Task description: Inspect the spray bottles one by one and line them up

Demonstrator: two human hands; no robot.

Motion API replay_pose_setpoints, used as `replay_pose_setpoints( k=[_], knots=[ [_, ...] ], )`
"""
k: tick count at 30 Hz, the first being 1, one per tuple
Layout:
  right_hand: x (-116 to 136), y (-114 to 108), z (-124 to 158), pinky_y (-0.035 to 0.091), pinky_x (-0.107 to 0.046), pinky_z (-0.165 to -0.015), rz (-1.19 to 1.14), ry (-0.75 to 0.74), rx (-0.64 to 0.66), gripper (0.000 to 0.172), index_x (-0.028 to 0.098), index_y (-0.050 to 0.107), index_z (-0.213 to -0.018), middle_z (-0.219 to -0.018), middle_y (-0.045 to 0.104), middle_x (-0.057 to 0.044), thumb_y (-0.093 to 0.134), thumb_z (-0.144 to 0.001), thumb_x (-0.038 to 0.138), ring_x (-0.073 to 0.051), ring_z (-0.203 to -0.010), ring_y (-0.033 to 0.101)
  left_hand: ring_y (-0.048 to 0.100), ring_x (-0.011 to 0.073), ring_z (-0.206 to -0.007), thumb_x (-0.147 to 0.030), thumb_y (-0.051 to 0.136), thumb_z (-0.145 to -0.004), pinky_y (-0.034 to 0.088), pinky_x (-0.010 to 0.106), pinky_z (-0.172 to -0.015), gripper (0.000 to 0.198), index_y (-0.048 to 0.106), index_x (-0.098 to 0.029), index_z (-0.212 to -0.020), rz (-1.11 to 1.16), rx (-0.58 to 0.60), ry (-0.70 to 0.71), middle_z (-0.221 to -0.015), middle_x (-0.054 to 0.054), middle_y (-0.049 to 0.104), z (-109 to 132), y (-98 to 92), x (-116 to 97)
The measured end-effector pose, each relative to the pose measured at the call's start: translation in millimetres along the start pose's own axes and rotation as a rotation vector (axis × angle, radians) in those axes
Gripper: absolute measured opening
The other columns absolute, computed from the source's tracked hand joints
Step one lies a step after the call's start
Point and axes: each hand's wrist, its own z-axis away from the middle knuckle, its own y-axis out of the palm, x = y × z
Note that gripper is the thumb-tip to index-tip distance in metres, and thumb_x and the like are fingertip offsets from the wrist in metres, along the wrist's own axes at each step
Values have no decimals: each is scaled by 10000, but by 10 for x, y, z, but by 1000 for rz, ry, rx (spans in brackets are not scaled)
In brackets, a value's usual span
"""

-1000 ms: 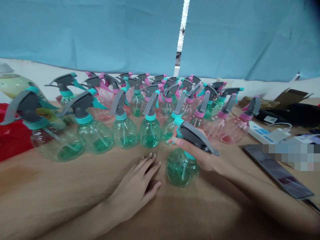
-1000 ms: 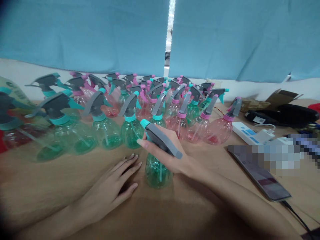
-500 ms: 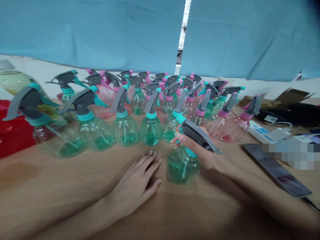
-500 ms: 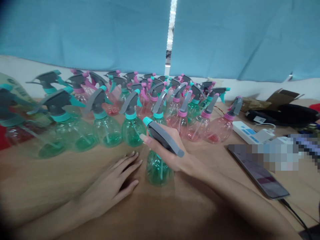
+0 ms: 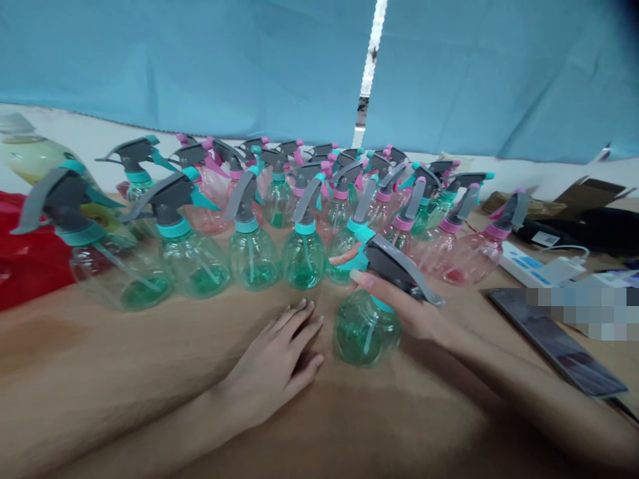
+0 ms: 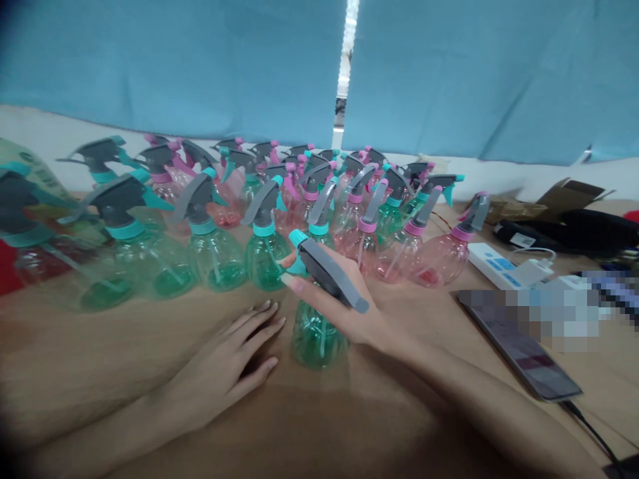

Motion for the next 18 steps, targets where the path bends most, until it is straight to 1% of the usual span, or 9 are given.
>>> replay_pose_setpoints(
  k=[5,10,14,18],
  knots=[
    [31,3,-8,492,-338,-777,-31,-28,-6,236,261,601,-1044,-1031,638,-22,581,-872,422,-185,-866,621,412,276,-1335,-366,459,-945,384,456,-1081,474,471,-127,-1354,4,1,-3,-1449,127,447,-1,-12,-2],
    [5,9,-6,507,-321,-752,-57,-16,5,244,270,599,-1068,-1078,640,-26,575,-879,423,-192,-912,625,410,274,-1336,-364,465,-941,371,456,-1088,462,479,-150,-1350,25,-8,-8,-1453,120,443,5,3,5],
    [-21,13,-5,504,-334,-784,-73,-27,3,247,273,598,-1078,-1075,636,-26,581,-877,415,-198,-947,615,410,271,-1336,-374,454,-945,379,456,-1083,471,464,-152,-1361,21,-10,-9,-1449,120,450,8,3,4],
    [-11,7,-8,492,-343,-806,-39,-17,13,237,267,594,-1063,-1054,641,-21,574,-882,419,-189,-912,620,415,280,-1331,-370,449,-947,392,464,-1073,474,470,-128,-1354,4,-7,7,-1442,130,457,7,0,1]
  ],
)
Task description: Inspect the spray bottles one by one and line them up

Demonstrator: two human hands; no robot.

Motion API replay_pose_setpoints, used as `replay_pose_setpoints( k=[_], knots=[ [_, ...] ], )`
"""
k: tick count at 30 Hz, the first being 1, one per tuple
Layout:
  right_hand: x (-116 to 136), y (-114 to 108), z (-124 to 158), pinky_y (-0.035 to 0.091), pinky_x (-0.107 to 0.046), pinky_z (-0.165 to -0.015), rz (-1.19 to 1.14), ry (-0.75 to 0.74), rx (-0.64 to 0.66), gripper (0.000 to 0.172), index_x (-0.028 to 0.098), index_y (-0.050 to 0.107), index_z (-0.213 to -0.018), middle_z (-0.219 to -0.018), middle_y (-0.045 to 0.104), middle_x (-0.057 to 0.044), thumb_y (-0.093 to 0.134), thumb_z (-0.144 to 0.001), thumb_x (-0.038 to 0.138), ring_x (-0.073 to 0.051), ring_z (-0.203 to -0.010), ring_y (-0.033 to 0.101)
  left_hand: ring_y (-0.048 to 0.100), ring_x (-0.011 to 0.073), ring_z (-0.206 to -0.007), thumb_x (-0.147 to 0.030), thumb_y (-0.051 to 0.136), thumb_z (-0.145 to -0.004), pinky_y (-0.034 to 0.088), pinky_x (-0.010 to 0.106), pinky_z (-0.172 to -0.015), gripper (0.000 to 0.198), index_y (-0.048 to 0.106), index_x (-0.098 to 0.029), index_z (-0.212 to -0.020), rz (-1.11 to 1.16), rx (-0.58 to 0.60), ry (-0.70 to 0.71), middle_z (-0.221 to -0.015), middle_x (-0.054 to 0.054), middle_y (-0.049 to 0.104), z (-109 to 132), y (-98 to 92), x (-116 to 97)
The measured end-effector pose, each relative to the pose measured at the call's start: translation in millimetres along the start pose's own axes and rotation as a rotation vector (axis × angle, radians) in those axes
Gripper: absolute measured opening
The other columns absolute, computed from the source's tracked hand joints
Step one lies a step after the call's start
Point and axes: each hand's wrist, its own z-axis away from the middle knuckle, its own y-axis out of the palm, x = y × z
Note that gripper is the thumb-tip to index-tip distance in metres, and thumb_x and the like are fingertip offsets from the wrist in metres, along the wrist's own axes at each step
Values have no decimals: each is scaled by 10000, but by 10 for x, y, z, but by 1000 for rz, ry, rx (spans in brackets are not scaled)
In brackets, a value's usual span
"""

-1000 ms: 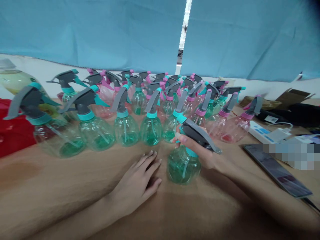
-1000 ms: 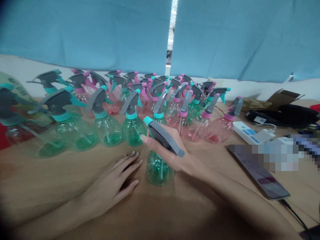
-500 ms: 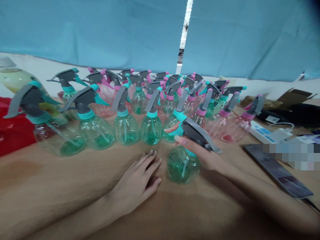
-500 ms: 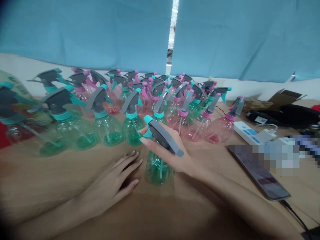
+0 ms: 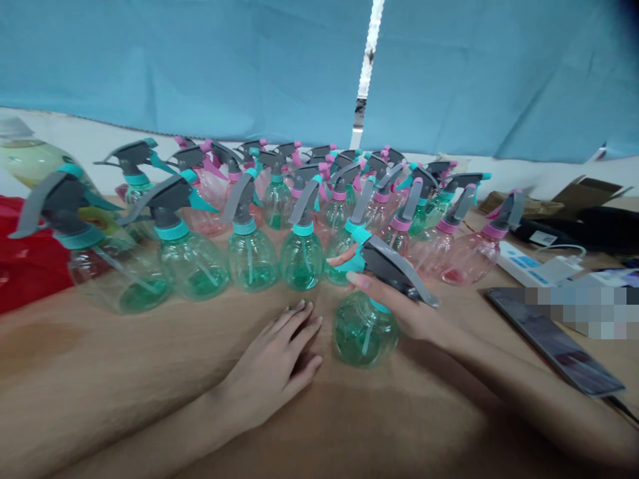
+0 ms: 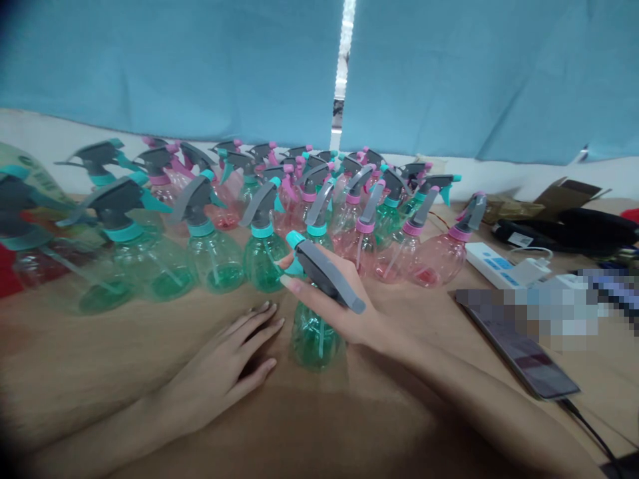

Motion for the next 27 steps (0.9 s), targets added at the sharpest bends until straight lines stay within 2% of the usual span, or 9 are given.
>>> replay_pose_setpoints(
  k=[12,17,27],
  knots=[
    [59,3,-14,477,-353,-814,11,-19,-19,198,252,593,-1023,-1005,640,-20,584,-869,376,-188,-886,618,426,272,-1325,-380,445,-953,403,452,-1068,470,469,-136,-1355,-35,21,-11,-1444,120,455,-7,-20,-3],
    [66,3,-14,470,-353,-831,14,-28,-15,189,246,585,-1017,-1007,641,-23,578,-872,366,-201,-939,612,421,271,-1329,-368,463,-947,392,451,-1076,471,464,-141,-1359,-14,5,-14,-1448,118,452,-3,-5,-2],
    [46,6,-18,476,-331,-784,10,-35,-6,184,251,571,-1020,-986,627,-12,568,-881,370,-178,-859,613,417,281,-1330,-381,443,-953,394,470,-1072,482,458,-130,-1363,-2,-3,-9,-1446,126,452,6,1,3]
  ],
)
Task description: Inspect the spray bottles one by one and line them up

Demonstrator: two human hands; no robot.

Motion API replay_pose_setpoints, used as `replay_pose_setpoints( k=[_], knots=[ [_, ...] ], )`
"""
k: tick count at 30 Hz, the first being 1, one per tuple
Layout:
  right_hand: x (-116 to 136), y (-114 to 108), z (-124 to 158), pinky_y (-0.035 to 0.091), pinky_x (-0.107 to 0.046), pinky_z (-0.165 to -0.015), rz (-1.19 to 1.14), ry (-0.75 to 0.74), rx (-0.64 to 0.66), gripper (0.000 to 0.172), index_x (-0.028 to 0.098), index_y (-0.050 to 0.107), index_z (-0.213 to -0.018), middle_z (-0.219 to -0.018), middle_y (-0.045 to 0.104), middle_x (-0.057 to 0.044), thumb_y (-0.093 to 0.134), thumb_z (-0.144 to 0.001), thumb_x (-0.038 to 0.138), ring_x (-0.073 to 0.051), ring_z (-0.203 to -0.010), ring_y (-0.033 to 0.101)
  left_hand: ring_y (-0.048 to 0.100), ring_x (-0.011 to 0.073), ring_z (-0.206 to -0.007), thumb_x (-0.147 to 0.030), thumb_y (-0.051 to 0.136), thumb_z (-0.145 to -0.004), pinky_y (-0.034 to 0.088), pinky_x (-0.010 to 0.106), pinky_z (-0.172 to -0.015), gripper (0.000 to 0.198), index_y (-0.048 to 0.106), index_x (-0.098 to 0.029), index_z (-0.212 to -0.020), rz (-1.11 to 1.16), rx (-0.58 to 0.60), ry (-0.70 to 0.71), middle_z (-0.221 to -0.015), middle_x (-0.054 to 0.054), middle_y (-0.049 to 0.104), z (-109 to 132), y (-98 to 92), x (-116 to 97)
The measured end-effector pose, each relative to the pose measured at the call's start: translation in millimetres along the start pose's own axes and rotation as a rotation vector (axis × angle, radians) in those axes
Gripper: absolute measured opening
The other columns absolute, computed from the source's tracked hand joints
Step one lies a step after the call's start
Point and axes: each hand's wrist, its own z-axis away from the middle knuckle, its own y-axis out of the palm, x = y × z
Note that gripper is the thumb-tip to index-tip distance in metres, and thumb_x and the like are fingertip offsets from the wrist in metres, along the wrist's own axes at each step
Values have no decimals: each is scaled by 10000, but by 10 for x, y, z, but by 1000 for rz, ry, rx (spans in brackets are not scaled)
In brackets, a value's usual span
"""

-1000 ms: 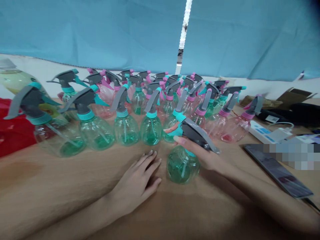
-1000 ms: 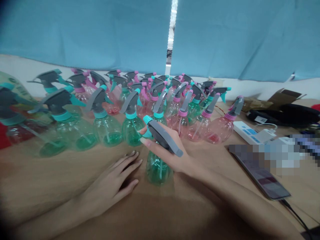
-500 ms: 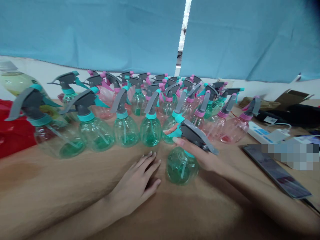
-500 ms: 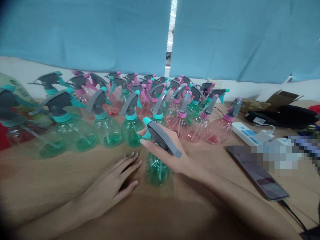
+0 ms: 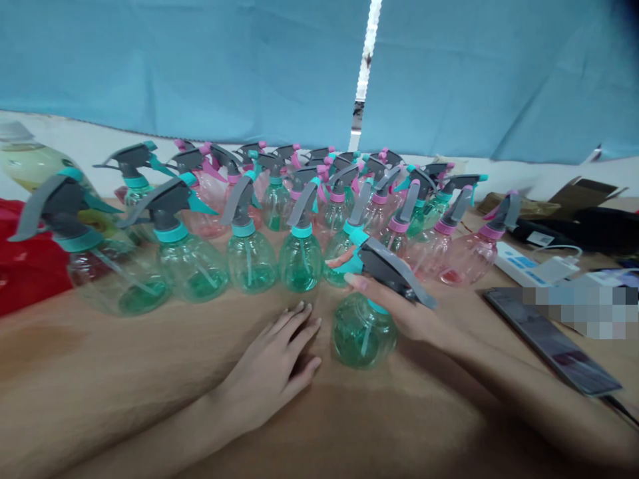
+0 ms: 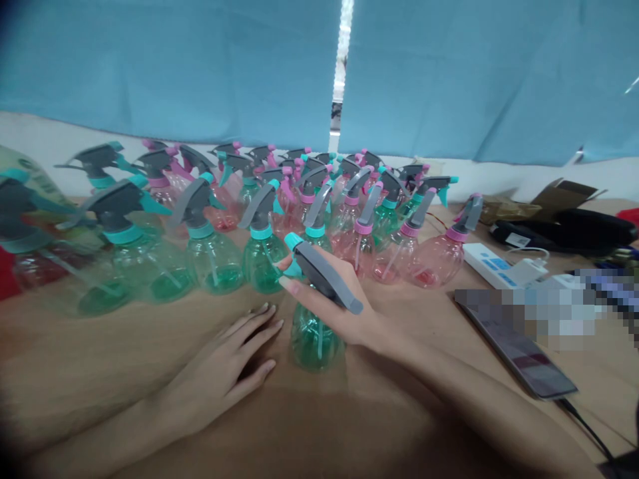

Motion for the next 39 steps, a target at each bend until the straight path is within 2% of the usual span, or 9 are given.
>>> replay_pose_setpoints(
  k=[4,10,16,26,32,39],
  knots=[
    [11,-3,-10,469,-337,-819,11,-23,-7,151,240,577,-990,-982,630,-17,570,-878,340,-173,-855,608,413,286,-1332,-375,439,-955,402,472,-1066,485,459,-114,-1363,-21,22,9,-1448,135,447,-9,-18,-14],
    [12,-8,-22,463,-316,-751,20,-26,-16,140,240,577,-971,-954,614,-15,575,-876,342,-165,-832,592,409,289,-1334,-372,439,-955,407,481,-1059,484,459,-113,-1363,-40,26,11,-1450,136,443,-7,-6,0],
    [-27,-19,2,415,-289,-616,56,36,-24,222,233,550,-858,-768,568,14,547,-889,453,-146,-708,557,418,276,-1329,-384,441,-954,404,469,-1063,479,464,-129,-1358,-21,1,3,-1439,123,462,0,7,1],
    [-36,14,-14,422,-291,-582,43,-11,-84,235,235,589,-826,-690,551,16,563,-876,463,-143,-632,525,426,282,-1323,-382,434,-956,414,464,-1056,481,470,-114,-1354,-52,-4,19,-1436,132,464,-3,3,-2],
    [-17,10,-11,438,-290,-600,47,5,-79,211,234,600,-852,-705,571,15,577,-870,442,-144,-648,536,434,270,-1317,-384,437,-955,402,456,-1065,473,472,-130,-1352,-32,-8,7,-1433,124,470,-5,2,-9],
    [29,3,3,480,-325,-699,19,37,-33,198,251,596,-996,-880,620,-9,584,-865,400,-166,-744,591,412,281,-1333,-373,446,-949,388,463,-1076,473,472,-134,-1355,6,0,-2,-1442,131,455,1,12,9]
  ],
)
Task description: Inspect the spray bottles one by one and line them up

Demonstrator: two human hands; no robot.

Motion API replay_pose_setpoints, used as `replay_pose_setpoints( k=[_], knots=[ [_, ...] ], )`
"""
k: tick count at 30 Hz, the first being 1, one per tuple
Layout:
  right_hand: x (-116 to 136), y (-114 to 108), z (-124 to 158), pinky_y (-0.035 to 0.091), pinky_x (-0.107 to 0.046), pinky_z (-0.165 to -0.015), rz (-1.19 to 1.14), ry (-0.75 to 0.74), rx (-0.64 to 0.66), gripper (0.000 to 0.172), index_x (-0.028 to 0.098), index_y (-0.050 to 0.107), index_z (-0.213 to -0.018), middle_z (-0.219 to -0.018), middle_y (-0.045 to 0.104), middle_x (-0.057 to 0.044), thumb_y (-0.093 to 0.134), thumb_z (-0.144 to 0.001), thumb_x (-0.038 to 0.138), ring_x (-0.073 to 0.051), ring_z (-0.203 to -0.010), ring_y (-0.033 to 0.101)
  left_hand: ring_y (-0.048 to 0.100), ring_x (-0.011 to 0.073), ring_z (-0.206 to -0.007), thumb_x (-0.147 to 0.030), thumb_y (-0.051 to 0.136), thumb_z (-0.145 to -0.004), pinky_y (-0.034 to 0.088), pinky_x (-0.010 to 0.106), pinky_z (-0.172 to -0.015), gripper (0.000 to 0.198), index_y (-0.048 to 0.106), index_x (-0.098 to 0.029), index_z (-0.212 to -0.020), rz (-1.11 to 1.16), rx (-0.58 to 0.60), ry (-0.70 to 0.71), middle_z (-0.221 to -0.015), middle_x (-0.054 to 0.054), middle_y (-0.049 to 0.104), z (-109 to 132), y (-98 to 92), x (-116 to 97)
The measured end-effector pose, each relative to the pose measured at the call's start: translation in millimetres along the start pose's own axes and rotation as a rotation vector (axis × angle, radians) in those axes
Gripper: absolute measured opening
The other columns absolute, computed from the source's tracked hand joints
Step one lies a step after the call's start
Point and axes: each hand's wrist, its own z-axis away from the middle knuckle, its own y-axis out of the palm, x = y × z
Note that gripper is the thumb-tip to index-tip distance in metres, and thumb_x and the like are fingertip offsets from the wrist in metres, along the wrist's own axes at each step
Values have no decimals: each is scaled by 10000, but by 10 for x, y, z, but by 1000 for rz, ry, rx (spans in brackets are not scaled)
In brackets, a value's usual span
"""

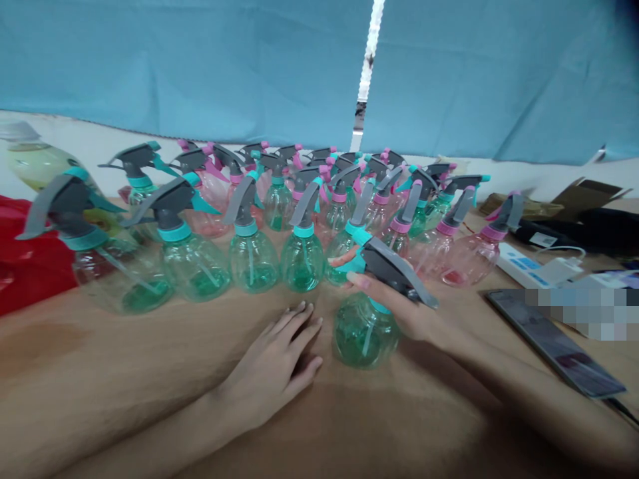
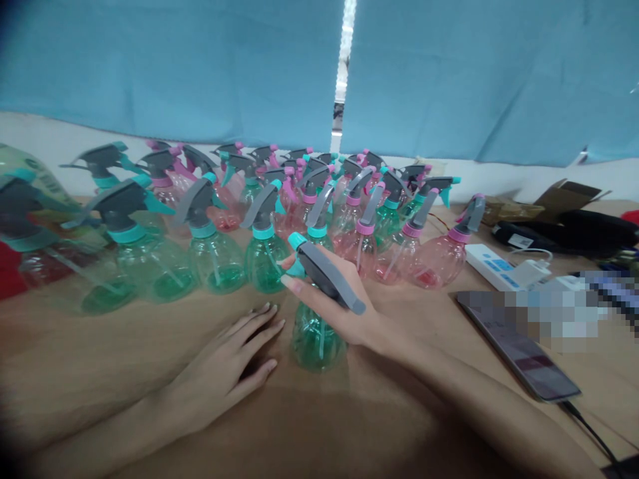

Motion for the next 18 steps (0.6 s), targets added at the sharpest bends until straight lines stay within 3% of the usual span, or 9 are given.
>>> replay_pose_setpoints(
  k=[18],
  knots=[
    [-16,25,15,501,-381,-805,-48,11,-33,225,256,617,-1044,-1004,665,-22,605,-854,376,-199,-844,642,421,276,-1329,-372,457,-948,394,452,-1074,478,465,-130,-1360,-43,23,-5,-1449,127,447,-6,-18,-18]
  ],
)
